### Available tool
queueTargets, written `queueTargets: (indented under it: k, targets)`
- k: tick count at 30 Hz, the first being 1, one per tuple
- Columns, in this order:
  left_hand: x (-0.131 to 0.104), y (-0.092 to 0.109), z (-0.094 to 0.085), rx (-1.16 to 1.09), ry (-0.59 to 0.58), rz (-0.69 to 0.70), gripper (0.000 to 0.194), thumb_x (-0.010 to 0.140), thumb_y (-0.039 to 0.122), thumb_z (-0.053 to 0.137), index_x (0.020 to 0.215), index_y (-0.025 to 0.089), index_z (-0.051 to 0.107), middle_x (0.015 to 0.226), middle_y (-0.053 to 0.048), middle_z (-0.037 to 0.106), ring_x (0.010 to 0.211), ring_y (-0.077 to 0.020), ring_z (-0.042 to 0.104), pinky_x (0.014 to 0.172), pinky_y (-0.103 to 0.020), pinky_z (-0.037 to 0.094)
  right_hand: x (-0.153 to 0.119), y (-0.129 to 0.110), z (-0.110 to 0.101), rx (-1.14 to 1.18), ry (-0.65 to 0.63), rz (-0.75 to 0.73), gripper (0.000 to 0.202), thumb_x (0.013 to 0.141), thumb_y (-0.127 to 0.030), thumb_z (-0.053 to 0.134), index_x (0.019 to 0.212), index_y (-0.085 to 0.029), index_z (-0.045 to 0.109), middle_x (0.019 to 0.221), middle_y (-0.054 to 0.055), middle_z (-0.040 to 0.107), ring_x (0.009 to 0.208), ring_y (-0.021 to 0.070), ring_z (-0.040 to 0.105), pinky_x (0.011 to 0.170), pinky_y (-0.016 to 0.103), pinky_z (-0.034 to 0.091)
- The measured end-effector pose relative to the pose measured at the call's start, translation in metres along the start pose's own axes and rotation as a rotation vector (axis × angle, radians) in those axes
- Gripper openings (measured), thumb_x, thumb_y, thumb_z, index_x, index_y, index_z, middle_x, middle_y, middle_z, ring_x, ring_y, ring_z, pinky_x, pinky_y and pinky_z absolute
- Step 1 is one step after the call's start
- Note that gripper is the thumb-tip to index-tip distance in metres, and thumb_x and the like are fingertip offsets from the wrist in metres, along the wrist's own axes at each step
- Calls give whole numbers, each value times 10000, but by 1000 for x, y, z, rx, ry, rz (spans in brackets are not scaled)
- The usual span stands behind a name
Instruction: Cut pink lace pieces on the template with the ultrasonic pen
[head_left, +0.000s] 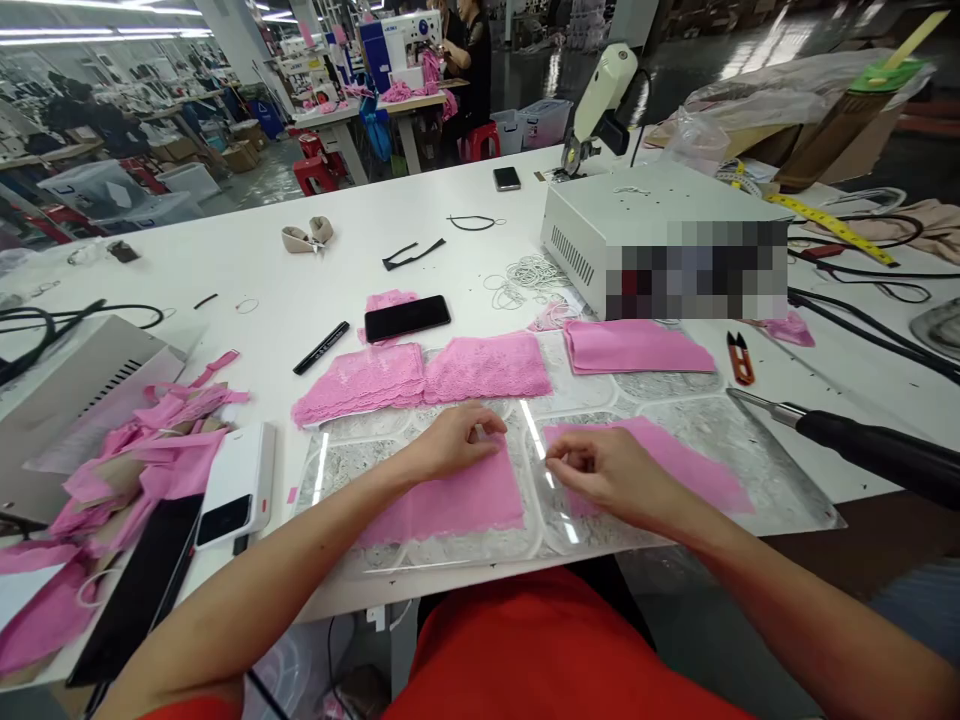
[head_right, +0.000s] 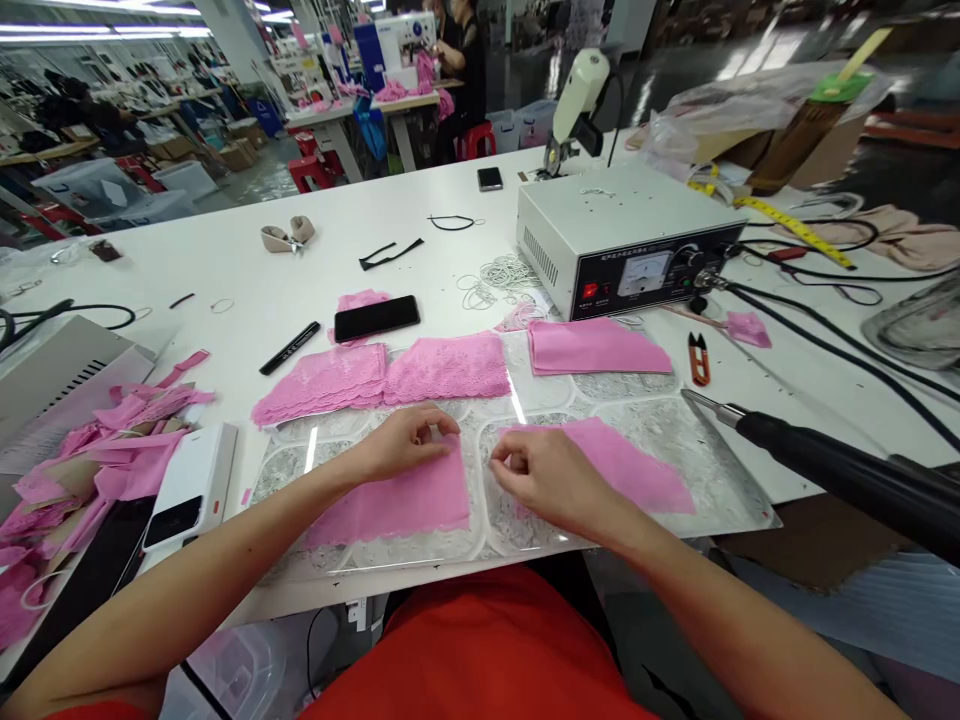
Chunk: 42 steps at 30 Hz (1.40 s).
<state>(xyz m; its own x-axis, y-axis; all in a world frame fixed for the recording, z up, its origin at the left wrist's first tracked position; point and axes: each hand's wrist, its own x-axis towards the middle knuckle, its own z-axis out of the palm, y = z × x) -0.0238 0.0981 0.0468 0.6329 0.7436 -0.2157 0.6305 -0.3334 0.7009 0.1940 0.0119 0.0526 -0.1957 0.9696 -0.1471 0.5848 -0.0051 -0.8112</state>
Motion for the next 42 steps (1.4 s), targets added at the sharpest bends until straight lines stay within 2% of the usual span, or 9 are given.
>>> queueTargets:
  k: [3, 7, 12, 14, 17, 23, 31, 36, 42]
  targets:
    - [-6, 2, 3, 31, 74, 71, 185, 843, 145, 580, 975, 156, 708, 1023, -51, 668, 658, -93, 547, 638, -229, 468, -22, 23, -29, 31, 167, 36, 287, 832, -422, 557, 660, -208, 640, 527, -5, 548, 479, 115, 435, 483, 268, 326]
    - [-7, 14, 18, 137, 149, 399, 211, 956, 169, 507, 978, 162, 717, 987, -66, 692, 788, -131, 651, 706, -245, 538, -59, 63, -55, -27, 440, 92, 288, 851, -459, 580, 747, -217, 697, 644, 24, 650, 533, 135, 524, 484, 272, 387]
    - [14, 38, 45, 378, 119, 763, 278, 1028, 217, 448, 1147, 145, 688, 1197, -125, 697, 1135, -221, 659, 955, -353, 560, -94, 102, -58, -269, 750, -115, 131, 871, -319, 619, 807, -250, 711, 731, 27, 706, 651, 161, 642, 583, 284, 497]
    - [26, 42, 54, 492, 92, 838, 299, 1030, 223, 448, 1216, 149, 670, 1319, -137, 650, 1274, -265, 590, 1051, -421, 514, -102, 113, -57, -342, 816, -171, 106, 879, -276, 619, 838, -254, 715, 787, 33, 729, 734, 176, 681, 674, 300, 537]
    - [36, 42, 62, 616, 40, 881, 335, 1031, 256, 461, 1306, 170, 633, 1425, -128, 579, 1381, -294, 494, 1128, -475, 446, -109, 127, -59, -408, 890, -170, 100, 878, -244, 623, 876, -252, 723, 836, 38, 744, 800, 186, 699, 755, 318, 552]
    - [31, 39, 71, 706, 43, 826, 406, 1021, 268, 485, 1416, 198, 546, 1486, -116, 520, 1415, -296, 450, 1165, -491, 396, -117, 135, -60, -375, 847, -110, 132, 896, -260, 596, 872, -254, 725, 873, 49, 731, 806, 182, 688, 748, 319, 541]
    - [24, 48, 76, 771, 119, 815, 364, 1019, 239, 472, 1354, 174, 598, 1427, -129, 577, 1355, -312, 518, 1110, -481, 440, -107, 127, -56, -457, 829, -76, 96, 909, -283, 597, 849, -229, 648, 869, 34, 698, 821, 174, 652, 824, 330, 478]
    - [21, 49, 80, 767, 150, 816, 371, 1008, 234, 497, 1363, 171, 587, 1430, -134, 572, 1362, -306, 509, 1115, -465, 426, -100, 126, -59, -418, 752, -53, 202, 943, -263, 519, 760, -232, 597, 831, 34, 682, 789, 165, 631, 790, 312, 474]
    - [17, 48, 83, 776, 182, 808, 375, 1020, 252, 470, 1370, 172, 579, 1423, -136, 578, 1340, -312, 529, 1087, -470, 440, -100, 128, -63, -402, 756, -52, 158, 944, -287, 522, 815, -237, 598, 859, 36, 678, 815, 170, 640, 765, 299, 480]
